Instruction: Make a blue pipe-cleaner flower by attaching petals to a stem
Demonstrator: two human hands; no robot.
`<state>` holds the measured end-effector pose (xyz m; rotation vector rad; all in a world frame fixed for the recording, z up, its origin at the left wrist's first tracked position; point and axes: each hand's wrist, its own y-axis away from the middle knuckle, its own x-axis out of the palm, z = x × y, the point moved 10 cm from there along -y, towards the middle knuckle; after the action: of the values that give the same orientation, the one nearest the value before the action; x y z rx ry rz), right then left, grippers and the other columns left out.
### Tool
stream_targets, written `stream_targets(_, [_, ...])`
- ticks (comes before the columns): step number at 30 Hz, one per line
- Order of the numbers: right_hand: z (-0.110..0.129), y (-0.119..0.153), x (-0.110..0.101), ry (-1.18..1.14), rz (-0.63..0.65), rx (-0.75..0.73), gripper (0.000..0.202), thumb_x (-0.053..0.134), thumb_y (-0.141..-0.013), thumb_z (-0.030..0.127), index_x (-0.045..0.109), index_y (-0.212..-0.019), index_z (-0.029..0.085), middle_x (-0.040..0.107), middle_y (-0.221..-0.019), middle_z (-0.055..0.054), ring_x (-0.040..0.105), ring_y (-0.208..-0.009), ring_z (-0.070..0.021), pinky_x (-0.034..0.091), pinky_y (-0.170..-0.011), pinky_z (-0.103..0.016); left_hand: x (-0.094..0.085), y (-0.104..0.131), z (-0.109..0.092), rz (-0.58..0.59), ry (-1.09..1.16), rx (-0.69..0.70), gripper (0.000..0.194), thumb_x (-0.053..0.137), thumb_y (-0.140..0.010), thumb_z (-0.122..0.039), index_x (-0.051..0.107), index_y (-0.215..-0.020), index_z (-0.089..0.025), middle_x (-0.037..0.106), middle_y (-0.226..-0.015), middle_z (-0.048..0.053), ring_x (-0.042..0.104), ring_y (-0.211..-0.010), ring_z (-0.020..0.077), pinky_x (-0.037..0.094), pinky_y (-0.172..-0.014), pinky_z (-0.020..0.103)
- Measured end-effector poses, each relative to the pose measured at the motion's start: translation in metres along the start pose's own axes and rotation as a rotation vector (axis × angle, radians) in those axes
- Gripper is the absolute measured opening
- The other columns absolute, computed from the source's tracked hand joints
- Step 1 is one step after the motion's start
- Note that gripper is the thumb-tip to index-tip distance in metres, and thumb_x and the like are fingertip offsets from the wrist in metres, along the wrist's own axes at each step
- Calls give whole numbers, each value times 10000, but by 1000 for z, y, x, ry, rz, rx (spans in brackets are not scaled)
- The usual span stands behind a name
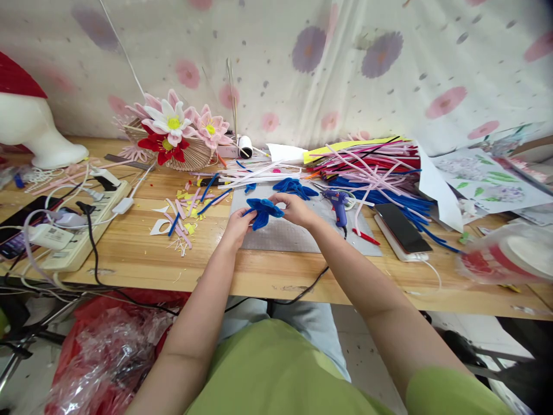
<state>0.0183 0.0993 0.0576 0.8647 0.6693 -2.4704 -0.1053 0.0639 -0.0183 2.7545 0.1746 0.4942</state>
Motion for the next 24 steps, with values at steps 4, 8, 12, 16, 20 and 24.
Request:
stream_targets(4, [0, 0, -1, 78, -5, 39, 150, 520, -680, 173, 623, -788, 160, 681, -868, -50, 607, -832, -185, 430, -751, -286, 0, 0, -2, 3, 18, 9, 195, 727, -562, -204, 602, -694, -133, 642, -610, 7, 586, -540, 109, 458, -527, 219])
stream_targets(8, [1, -1, -1, 147, 3, 73, 122, 511, -676, 169, 604, -755, 160, 668, -830, -42, 595, -807, -179, 410, -728, -270, 1, 1, -4, 7, 24, 42, 203, 731, -549, -205, 607, -691, -133, 636, -603, 3, 580, -537, 102, 419, -497, 192])
stream_targets(12, [3, -2, 0, 167, 22, 64, 128, 501, -681, 171, 603, -758, 162, 665, -829, -38, 585, -811, -174, 400, -717, -256, 1, 2, -6, -27, 18, 78, 179, 716, -574, -204, 602, -693, -132, 624, -600, -4, 572, -544, 96, 426, -519, 199])
stream_targets(16, [5, -3, -1, 179, 14, 46, 127, 501, -698, 194, 605, -759, 156, 661, -813, -37, 578, -788, -168, 397, -706, -249, 0, 4, -8, -85, -22, 104, 160, 696, -612, -210, 583, -699, -138, 609, -587, -11, 559, -536, 96, 438, -544, 217])
stream_targets(20, [6, -3, 0, 209, 24, 48, 134, 502, -714, 209, 614, -768, 158, 662, -814, -37, 580, -783, -173, 399, -697, -250, 2, 6, -9, -105, -46, 119, 158, 685, -627, -218, 572, -703, -139, 594, -572, -16, 537, -519, 90, 425, -527, 210])
stream_targets(24, [6, -4, 2, 243, 38, 64, 149, 497, -703, 176, 622, -783, 166, 668, -833, -36, 580, -769, -175, 393, -665, -246, -1, 3, -9, -124, -90, 163, 167, 692, -623, -241, 570, -680, -143, 557, -539, -32, 506, -498, 84, 391, -500, 195])
